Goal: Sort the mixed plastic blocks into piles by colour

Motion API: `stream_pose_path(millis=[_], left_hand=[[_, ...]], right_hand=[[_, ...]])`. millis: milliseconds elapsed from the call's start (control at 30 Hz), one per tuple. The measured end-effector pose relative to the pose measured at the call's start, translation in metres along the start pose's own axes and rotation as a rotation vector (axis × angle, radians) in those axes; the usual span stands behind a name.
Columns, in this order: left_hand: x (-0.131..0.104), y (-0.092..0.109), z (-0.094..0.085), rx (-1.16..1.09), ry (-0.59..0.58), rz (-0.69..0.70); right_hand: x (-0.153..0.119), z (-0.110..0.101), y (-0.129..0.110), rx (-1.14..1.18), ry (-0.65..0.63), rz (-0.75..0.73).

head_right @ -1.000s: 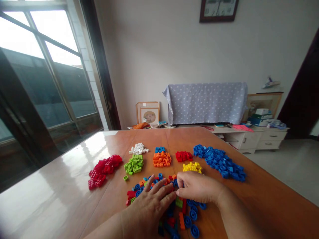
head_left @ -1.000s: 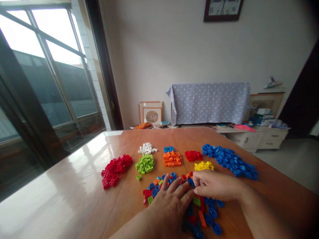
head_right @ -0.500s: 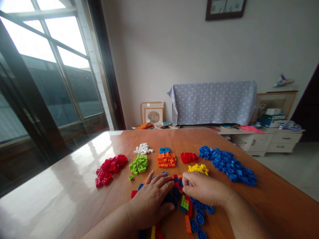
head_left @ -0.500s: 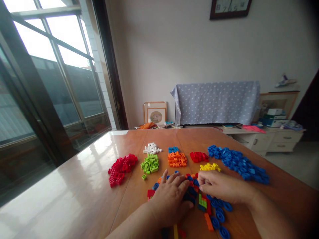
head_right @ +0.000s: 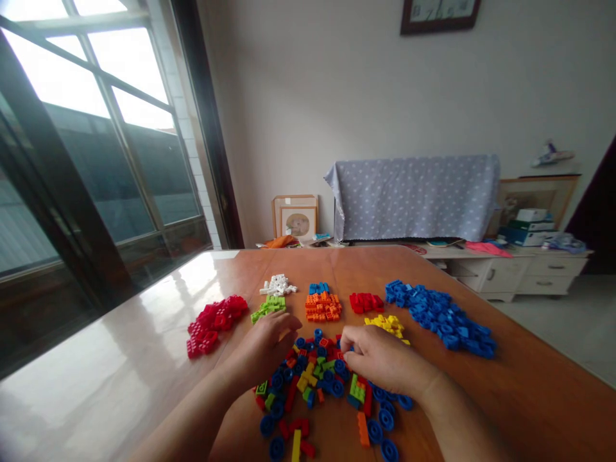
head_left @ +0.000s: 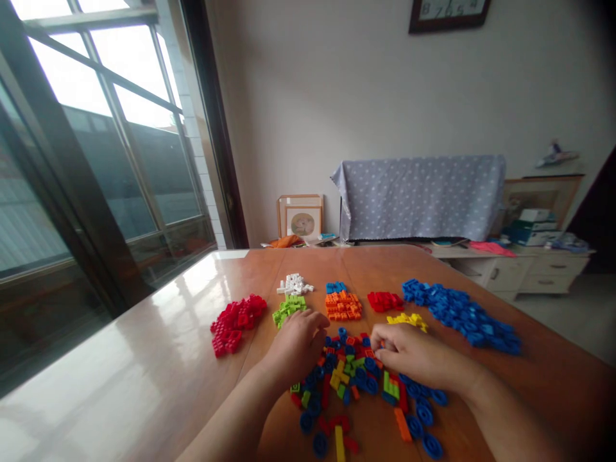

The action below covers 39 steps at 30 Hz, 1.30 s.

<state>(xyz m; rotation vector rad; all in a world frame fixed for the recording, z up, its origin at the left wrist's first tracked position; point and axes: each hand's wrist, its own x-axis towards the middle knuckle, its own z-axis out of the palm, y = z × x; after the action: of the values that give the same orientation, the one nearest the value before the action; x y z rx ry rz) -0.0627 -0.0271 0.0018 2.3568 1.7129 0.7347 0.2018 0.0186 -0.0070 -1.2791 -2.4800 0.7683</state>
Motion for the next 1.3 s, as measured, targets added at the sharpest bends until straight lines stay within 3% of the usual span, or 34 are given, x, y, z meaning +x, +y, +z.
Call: stream_pose_path(millis=[267, 533, 1133, 1300], left_hand=[[-0.005, 0.017, 0.011, 0.024, -0.178, 0.143], [-0.008, 0.021, 0.025, 0.055, -0.165, 0.187], [-0.007, 0.021, 0.025, 0.019, -0.174, 0.180], [-0.007, 0.023, 0.023, 0.003, -0.135, 0.175]], right_hand=[[0.006, 0.018, -0.024, -0.129, 0.034, -0.049], [0.007, 0.023, -0.025, -0.282, 0.042, -0.042], [0.009, 0.024, -0.026, -0.334, 0.042, -0.004], [0.007, 0.020, -0.026, -0.212, 0.065, -0.037]])
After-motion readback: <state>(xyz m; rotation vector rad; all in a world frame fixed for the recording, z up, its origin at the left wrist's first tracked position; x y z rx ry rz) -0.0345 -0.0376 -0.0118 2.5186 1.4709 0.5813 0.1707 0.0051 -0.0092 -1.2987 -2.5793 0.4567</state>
